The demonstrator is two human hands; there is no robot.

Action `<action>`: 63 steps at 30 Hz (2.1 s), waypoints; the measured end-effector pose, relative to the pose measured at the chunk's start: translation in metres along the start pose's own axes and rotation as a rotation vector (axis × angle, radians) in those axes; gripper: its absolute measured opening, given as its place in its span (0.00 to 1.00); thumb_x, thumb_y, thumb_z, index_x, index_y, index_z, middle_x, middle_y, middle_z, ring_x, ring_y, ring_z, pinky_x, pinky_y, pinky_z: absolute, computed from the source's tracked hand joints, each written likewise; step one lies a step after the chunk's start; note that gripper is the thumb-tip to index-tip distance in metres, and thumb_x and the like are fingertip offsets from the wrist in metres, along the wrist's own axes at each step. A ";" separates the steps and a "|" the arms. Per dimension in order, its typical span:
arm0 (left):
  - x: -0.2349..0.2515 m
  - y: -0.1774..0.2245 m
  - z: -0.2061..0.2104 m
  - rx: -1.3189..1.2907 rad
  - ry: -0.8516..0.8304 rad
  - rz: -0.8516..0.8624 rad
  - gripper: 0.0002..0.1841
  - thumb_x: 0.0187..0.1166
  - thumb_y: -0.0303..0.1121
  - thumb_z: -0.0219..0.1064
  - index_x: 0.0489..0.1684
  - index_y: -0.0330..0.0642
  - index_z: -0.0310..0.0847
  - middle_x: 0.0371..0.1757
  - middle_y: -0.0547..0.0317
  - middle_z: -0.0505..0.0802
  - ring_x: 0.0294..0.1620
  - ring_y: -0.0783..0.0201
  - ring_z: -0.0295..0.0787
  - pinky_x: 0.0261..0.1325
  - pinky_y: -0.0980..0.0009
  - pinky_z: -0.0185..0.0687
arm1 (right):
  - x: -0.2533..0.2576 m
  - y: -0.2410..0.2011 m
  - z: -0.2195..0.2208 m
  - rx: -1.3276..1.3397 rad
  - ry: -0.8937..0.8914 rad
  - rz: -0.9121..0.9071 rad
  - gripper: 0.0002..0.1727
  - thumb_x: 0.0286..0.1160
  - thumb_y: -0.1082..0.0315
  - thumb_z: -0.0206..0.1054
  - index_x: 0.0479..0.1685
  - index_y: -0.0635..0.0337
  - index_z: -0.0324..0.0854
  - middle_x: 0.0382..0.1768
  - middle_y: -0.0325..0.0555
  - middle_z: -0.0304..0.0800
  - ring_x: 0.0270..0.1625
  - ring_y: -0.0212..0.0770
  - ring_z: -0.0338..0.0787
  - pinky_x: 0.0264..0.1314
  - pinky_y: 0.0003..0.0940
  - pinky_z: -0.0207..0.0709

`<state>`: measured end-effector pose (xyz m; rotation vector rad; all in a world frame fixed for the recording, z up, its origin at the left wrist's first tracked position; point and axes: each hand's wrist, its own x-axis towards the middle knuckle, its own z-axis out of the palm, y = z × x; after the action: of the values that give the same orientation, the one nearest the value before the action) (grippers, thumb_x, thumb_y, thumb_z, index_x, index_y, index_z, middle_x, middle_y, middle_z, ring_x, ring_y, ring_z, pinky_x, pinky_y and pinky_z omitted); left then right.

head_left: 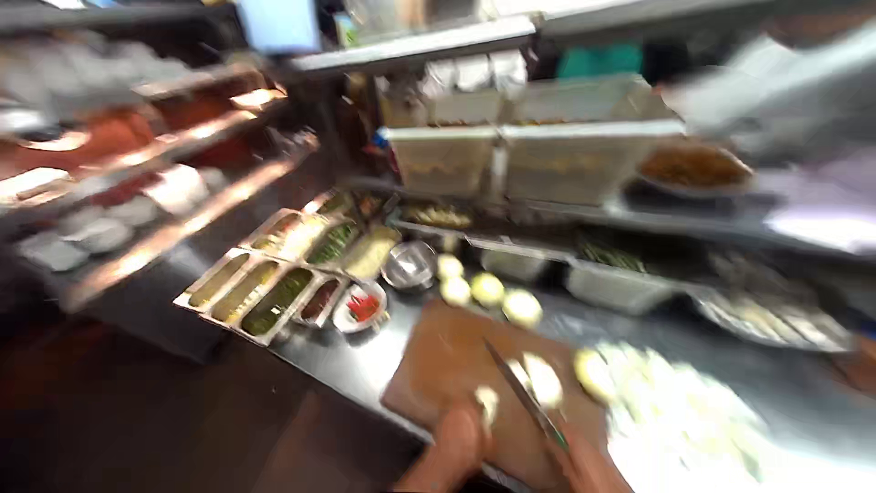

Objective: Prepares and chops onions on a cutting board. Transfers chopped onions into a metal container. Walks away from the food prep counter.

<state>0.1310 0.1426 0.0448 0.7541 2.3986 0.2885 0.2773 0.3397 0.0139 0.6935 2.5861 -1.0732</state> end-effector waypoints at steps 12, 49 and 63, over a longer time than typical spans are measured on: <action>0.044 -0.038 0.002 0.074 -0.095 0.275 0.28 0.74 0.54 0.62 0.68 0.49 0.85 0.69 0.52 0.89 0.67 0.51 0.89 0.68 0.47 0.85 | -0.044 -0.102 0.040 -0.259 -0.077 0.302 0.22 0.91 0.51 0.44 0.69 0.54 0.71 0.45 0.56 0.92 0.52 0.61 0.94 0.52 0.60 0.86; 0.034 -0.041 0.005 0.013 -0.033 0.119 0.27 0.75 0.52 0.68 0.67 0.42 0.85 0.65 0.48 0.91 0.66 0.51 0.90 0.71 0.51 0.84 | -0.024 -0.104 0.001 -0.250 -0.278 0.155 0.21 0.90 0.55 0.49 0.73 0.56 0.68 0.47 0.60 0.91 0.56 0.64 0.92 0.55 0.62 0.83; 0.040 -0.073 0.015 -0.081 0.122 0.266 0.15 0.78 0.37 0.69 0.58 0.44 0.91 0.66 0.50 0.89 0.69 0.56 0.86 0.75 0.62 0.81 | -0.012 -0.090 0.013 -0.163 -0.238 0.093 0.21 0.92 0.53 0.47 0.71 0.55 0.69 0.45 0.59 0.90 0.53 0.62 0.92 0.54 0.61 0.84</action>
<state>0.0811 0.1070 -0.0136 1.0457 2.3808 0.5506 0.2420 0.2715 0.0633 0.6005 2.3800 -0.8496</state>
